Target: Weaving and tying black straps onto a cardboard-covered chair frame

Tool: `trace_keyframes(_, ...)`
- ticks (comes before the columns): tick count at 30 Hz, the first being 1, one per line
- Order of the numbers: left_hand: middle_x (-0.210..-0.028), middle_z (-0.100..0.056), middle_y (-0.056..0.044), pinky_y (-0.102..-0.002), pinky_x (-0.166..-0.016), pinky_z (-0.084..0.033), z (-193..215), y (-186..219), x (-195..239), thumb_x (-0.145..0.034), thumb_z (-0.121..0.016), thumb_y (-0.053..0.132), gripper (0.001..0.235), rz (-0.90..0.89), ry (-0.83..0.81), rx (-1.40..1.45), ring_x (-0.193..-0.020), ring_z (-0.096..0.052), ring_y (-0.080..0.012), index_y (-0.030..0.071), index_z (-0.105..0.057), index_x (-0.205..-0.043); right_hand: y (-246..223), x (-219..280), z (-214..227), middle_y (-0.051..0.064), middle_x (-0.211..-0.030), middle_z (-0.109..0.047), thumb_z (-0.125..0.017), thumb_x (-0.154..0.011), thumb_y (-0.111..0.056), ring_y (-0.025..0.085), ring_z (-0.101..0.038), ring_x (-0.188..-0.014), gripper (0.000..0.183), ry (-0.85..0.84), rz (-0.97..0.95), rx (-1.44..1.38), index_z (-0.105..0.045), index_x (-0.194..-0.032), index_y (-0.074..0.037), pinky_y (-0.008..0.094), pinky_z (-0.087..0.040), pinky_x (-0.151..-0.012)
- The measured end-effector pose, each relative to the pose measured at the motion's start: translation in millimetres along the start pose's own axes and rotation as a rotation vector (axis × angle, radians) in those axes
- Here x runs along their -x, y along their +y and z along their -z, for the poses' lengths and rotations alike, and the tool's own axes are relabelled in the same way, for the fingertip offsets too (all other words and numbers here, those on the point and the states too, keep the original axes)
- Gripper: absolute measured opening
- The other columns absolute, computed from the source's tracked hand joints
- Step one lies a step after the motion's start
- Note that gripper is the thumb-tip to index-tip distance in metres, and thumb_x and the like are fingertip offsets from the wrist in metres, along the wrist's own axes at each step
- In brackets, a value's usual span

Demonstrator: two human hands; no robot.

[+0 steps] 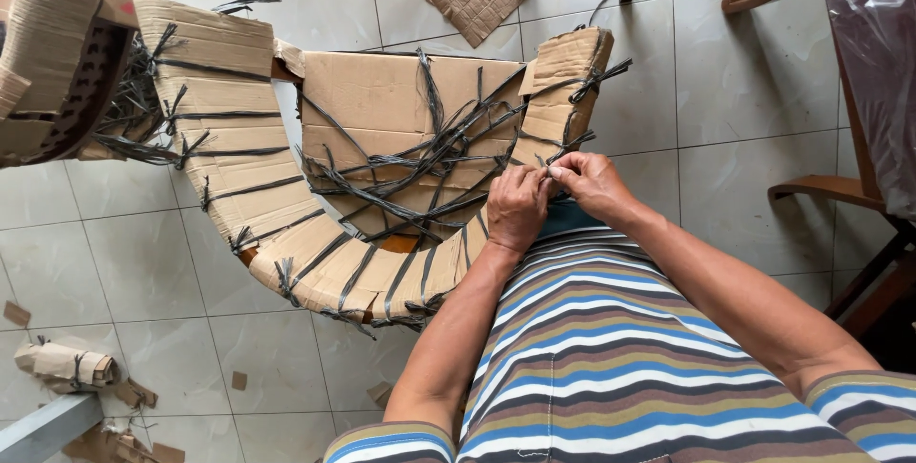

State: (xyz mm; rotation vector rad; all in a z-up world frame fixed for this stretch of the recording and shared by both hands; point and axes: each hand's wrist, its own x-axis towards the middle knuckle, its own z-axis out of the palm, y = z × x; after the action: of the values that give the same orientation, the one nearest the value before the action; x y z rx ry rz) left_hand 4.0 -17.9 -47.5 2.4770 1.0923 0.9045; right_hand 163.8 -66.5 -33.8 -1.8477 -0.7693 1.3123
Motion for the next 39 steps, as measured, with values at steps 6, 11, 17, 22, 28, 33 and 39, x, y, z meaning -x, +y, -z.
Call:
trace_keyframes(6, -0.083, -0.058, 0.002, -0.032, -0.067, -0.047, -4, 0, -2, -0.096, -0.066, 0.025, 0.011, -0.038, -0.008, -0.035, -0.076, -0.062, -0.0187, 0.018, -0.067, -0.087, -12, -1, 6, 0.007, -0.06, -0.067, -0.078, -0.091, -0.021, 0.016, -0.062, -0.057, 0.014, 0.017, 0.042, 0.148, -0.079, -0.096, -0.008, 0.031, -0.048, -0.051)
trace_keyframes(11, -0.081, -0.054, 0.0, -0.036, -0.066, -0.047, -21, -34, 25, -0.088, -0.064, 0.017, 0.007, -0.004, -0.136, -0.052, -0.074, -0.06, -0.0223, 0.016, -0.061, -0.082, 23, 6, 23, 0.013, -0.07, -0.069, -0.072, -0.099, -0.024, 0.027, -0.067, -0.066, 0.016, 0.104, 0.094, 0.296, -0.076, -0.095, -0.009, 0.04, -0.052, -0.06)
trace_keyframes(17, -0.091, -0.061, -0.003, -0.04, -0.074, -0.053, -3, -44, 38, -0.091, -0.071, 0.029, 0.023, 0.255, -0.246, 0.095, -0.084, -0.066, -0.0261, 0.015, -0.064, -0.108, 50, 0, 47, 0.015, -0.084, -0.072, -0.07, -0.1, -0.021, 0.022, -0.068, -0.074, 0.017, 0.101, 0.011, 0.116, -0.074, -0.108, -0.006, 0.036, -0.056, -0.065)
trace_keyframes(22, -0.107, -0.067, -0.005, -0.046, -0.088, -0.055, 58, -64, 72, -0.094, -0.07, 0.031, 0.042, 0.474, -0.287, 0.112, -0.1, -0.07, -0.029, 0.017, -0.061, -0.132, 96, -7, 93, 0.015, -0.101, -0.073, -0.062, -0.106, -0.018, 0.019, -0.066, -0.083, 0.028, 0.053, -0.117, 0.001, -0.067, -0.129, -0.005, 0.03, -0.056, -0.073)
trace_keyframes(28, -0.107, -0.071, -0.002, -0.052, -0.115, -0.036, 126, -90, 124, -0.099, -0.065, 0.028, 0.025, 0.728, -0.206, -0.166, -0.109, -0.069, -0.0242, 0.018, -0.068, -0.122, 82, 6, 79, 0.019, -0.099, -0.072, -0.062, -0.105, -0.017, 0.021, -0.066, -0.082, 0.03, 0.019, -0.195, 0.021, -0.067, -0.129, 0.0, 0.031, -0.054, -0.07)
trace_keyframes(33, -0.126, -0.065, 0.0, -0.052, -0.117, -0.032, 160, -120, 169, -0.087, -0.071, 0.019, 0.036, 0.692, 0.107, -0.434, -0.127, -0.058, -0.026, 0.02, -0.068, -0.123, 73, 12, 31, 0.018, -0.095, -0.072, -0.058, -0.103, -0.012, 0.023, -0.07, -0.078, 0.029, 0.013, -0.138, -0.024, -0.066, -0.13, -0.004, 0.032, -0.056, -0.067)
trace_keyframes(39, -0.152, -0.046, -0.021, -0.056, -0.121, -0.034, 230, -120, 182, -0.089, -0.071, 0.011, 0.053, 0.678, 0.222, -0.43, -0.143, -0.041, -0.0437, 0.004, -0.055, -0.138, 79, 23, -25, 0.01, -0.1, -0.071, -0.05, -0.111, -0.018, 0.022, -0.069, -0.076, 0.014, 0.205, -0.104, -0.136, -0.058, -0.119, -0.011, 0.032, -0.052, -0.063)
